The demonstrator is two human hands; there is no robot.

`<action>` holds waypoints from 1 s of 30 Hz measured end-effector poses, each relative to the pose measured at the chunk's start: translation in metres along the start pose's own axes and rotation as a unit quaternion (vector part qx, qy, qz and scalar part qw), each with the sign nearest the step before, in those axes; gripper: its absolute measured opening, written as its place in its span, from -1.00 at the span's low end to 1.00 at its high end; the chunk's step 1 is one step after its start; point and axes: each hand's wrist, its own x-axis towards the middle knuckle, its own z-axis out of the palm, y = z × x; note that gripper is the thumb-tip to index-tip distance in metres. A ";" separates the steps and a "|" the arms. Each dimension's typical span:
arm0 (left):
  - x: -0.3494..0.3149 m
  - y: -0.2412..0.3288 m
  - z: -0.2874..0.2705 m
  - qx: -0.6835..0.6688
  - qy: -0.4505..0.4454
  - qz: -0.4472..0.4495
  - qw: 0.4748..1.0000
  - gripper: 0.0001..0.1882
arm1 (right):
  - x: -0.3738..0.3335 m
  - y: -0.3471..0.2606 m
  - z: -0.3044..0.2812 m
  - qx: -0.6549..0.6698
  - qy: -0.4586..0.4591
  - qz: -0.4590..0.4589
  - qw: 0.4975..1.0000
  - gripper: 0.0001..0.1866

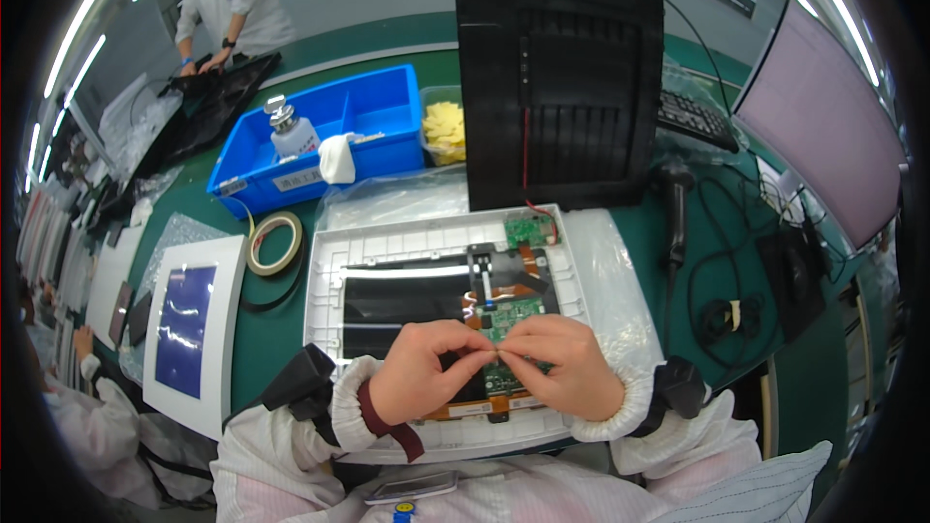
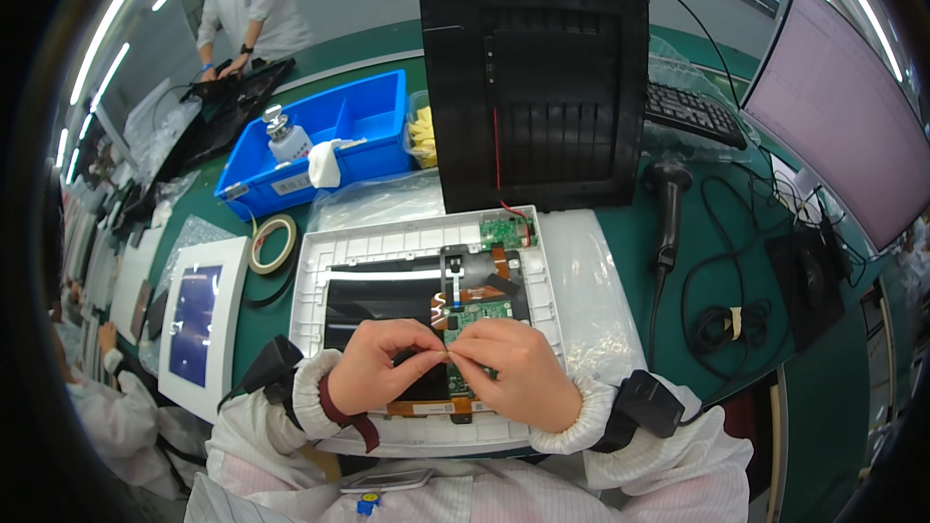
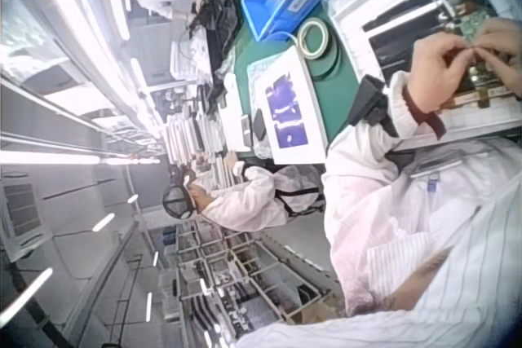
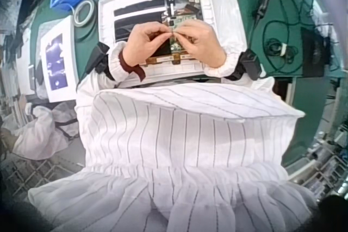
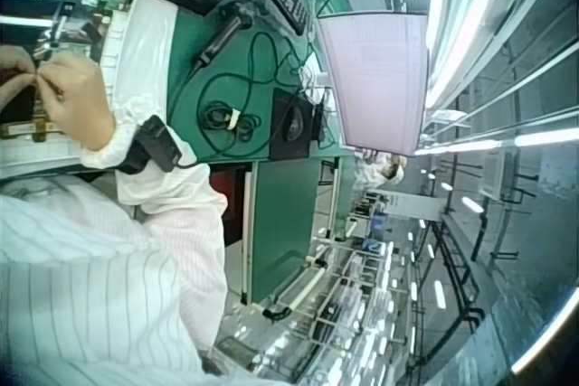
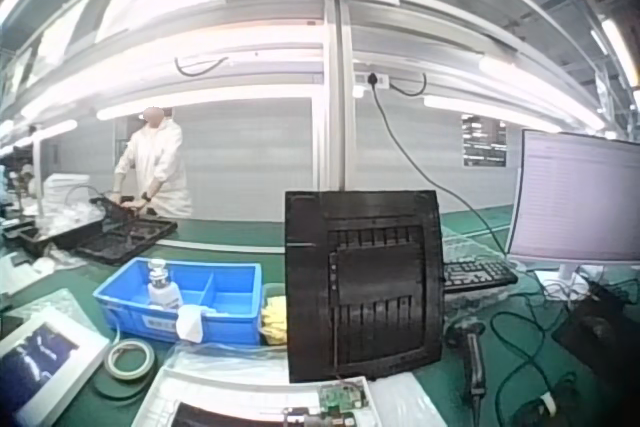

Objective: The person connects a ribbon cable to a circuit board on a tablet assembly, secures it with a small piece of tape, and then applies a long black strip of tape over the connection.

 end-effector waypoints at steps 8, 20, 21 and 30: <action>0.000 0.000 0.003 0.017 0.013 0.031 0.999 -0.89 | 0.001 0.000 -0.001 0.012 -0.006 0.016 1.000 -0.93; 0.000 -0.001 0.003 0.015 0.003 0.019 1.000 -0.89 | -0.001 0.002 0.001 -0.027 0.017 -0.024 0.999 -0.90; 0.000 0.000 0.003 0.004 -0.002 0.001 1.000 -0.89 | -0.001 0.002 0.001 -0.027 0.017 -0.023 0.999 -0.90; 0.000 -0.001 0.003 -0.046 -0.033 -0.042 0.998 -0.91 | -0.002 0.001 0.001 -0.078 0.022 -0.057 0.995 -0.91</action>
